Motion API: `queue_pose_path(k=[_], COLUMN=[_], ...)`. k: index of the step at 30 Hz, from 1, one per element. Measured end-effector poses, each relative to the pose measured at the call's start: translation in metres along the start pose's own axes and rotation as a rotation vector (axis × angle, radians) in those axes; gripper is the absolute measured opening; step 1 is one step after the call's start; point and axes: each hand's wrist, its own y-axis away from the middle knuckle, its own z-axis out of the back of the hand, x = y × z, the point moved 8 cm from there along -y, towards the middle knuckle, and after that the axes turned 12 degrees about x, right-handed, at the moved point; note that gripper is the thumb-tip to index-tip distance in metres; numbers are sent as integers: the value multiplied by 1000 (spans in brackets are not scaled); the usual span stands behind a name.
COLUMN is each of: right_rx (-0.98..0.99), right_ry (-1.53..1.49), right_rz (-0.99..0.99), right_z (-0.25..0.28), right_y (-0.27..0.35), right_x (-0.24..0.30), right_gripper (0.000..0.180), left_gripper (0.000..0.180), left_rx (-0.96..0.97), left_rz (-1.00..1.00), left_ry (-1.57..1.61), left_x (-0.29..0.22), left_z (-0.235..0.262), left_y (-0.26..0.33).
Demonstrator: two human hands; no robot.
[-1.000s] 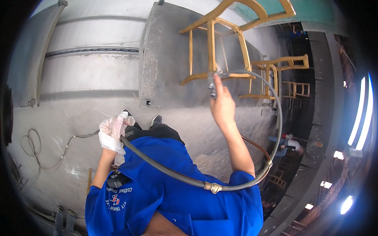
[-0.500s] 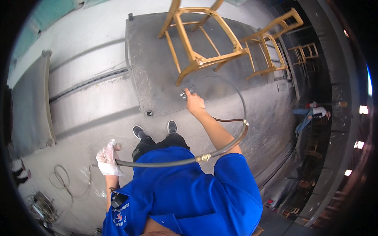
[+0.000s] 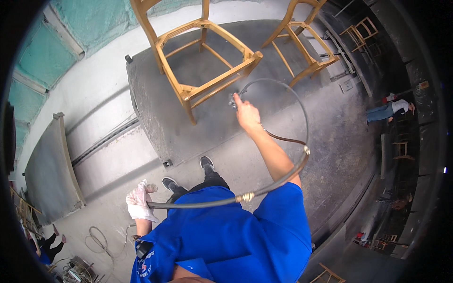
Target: The person puts on a disposable glove, then uses a spray gun to apply a finish to a wooden chair frame. They move around the chair to cover all sides, then walk away as other workers handle additional chairs in the background.
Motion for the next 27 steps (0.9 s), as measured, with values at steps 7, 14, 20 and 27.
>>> queue_pose_path(k=[7, 14, 20, 27], right_rx=[-540, -503, -485, -480], right_ry=[-511, -887, -836, -621], right_rz=[-26, 68, 110, -85], right_z=[150, 169, 159, 108], right_y=[7, -86, -135, -157], right_x=[-53, -8, 73, 52], right_gripper=[58, 56, 50, 47], left_gripper=[38, 38, 39, 41], left_rx=[4, -185, -291, -276], left_rz=[15, -41, 2, -22], left_ry=[-199, -104, -13, -270], left_x=[-24, -20, -5, -12], left_z=[-29, -2, 53, 108], left_y=[-7, 0, 30, 43])
